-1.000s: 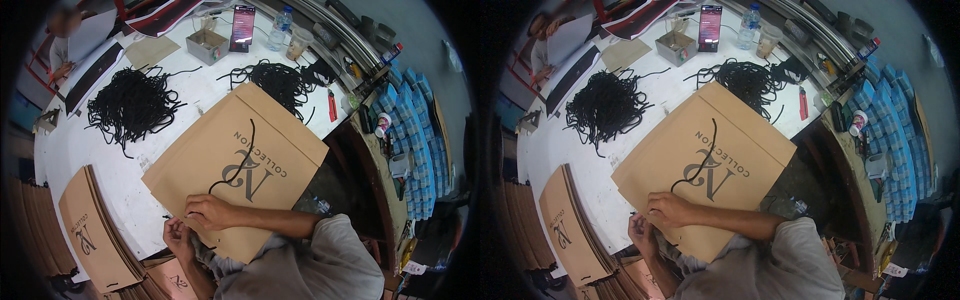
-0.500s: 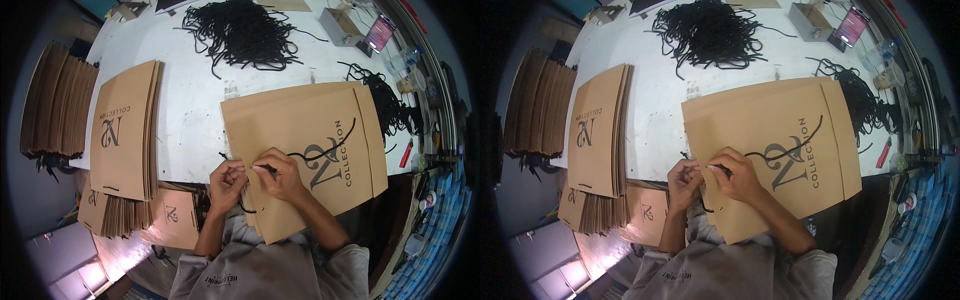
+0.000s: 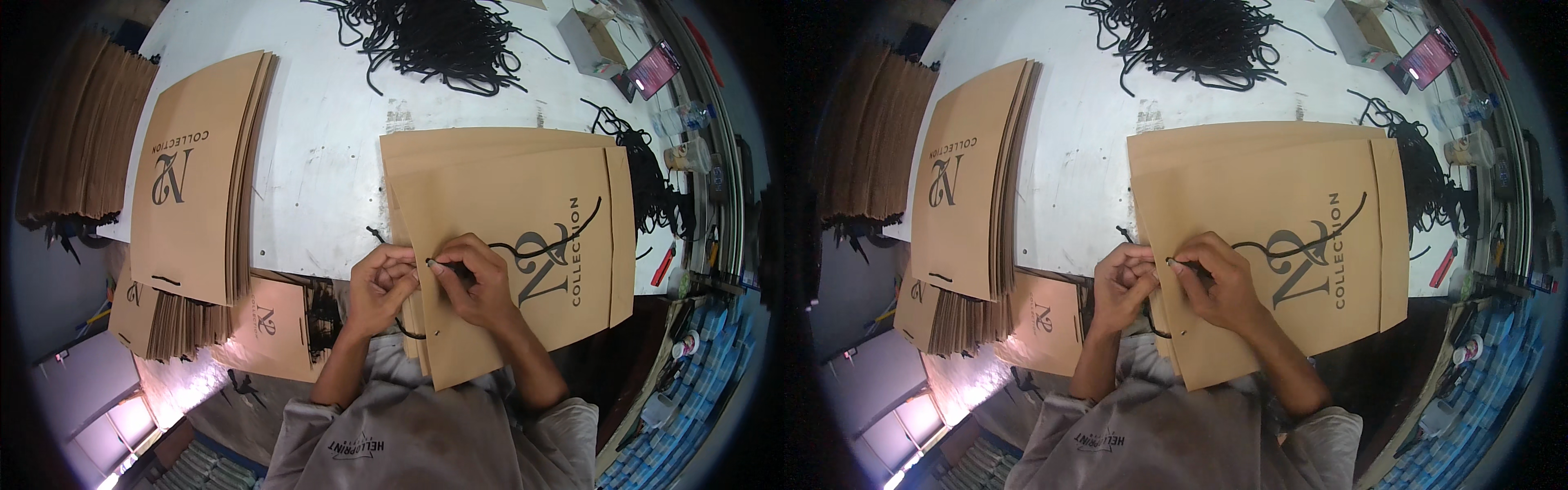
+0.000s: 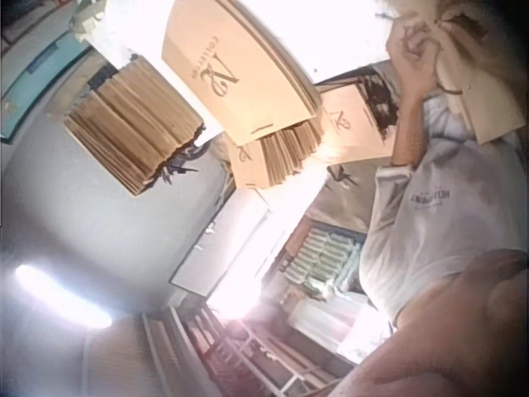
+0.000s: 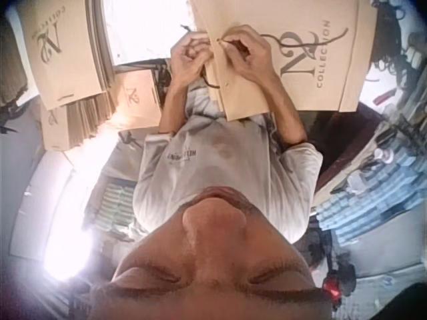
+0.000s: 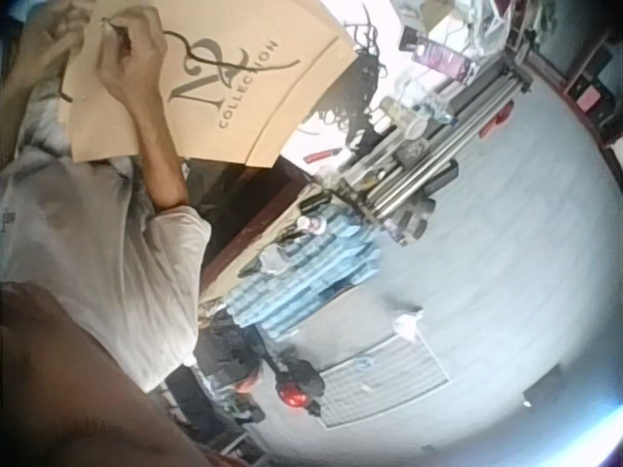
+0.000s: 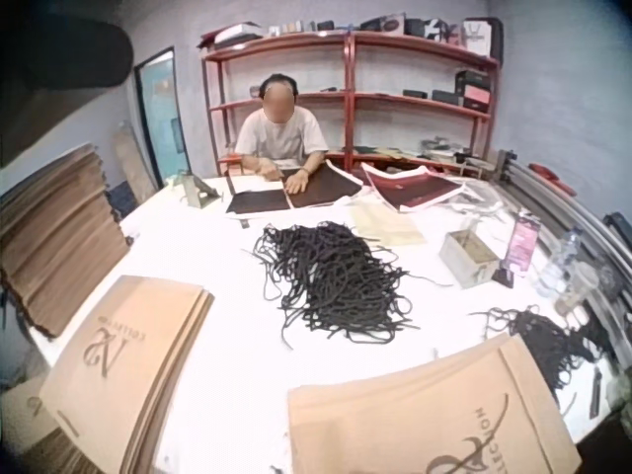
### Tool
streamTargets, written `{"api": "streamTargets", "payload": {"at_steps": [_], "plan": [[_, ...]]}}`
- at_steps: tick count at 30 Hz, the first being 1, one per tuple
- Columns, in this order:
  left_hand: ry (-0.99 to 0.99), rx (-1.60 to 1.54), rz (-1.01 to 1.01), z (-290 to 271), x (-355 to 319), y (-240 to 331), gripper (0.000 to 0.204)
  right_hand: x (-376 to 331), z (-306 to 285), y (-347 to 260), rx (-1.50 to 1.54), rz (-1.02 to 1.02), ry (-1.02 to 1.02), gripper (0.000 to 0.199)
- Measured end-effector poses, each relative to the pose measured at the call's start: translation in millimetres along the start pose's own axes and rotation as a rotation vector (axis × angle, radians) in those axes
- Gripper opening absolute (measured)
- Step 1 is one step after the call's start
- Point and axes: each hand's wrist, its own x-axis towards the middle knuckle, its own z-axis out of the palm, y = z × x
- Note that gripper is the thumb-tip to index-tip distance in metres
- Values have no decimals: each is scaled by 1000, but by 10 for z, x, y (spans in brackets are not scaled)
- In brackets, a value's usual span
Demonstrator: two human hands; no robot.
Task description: The person threads black cords through pre-punched holes in brown paper bags, ties knots, and stacks the finished bags. The process is repeated for multiple bags on a white work table.
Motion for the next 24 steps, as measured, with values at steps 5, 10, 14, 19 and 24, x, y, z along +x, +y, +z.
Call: {"api": "streamTargets", "payload": {"at_steps": [5,10,14,19,24], "plan": [[-37,-67,-1,-65,8,-26,24,15,-55,-49,-27,4,-101,10],[-35,-76,-24,-97,0,-60,24,49,-102,-91,-47,47,-156,8],[-9,-41,15,-69,3,-114,24,102,-94,-97,-4,69,-143,8],[27,13,120,2,-5,-99,28,139,-119,-107,12,89,-164,11],[157,392,238,-127,43,50,33,83,-101,-19,102,200,-106,19]]}}
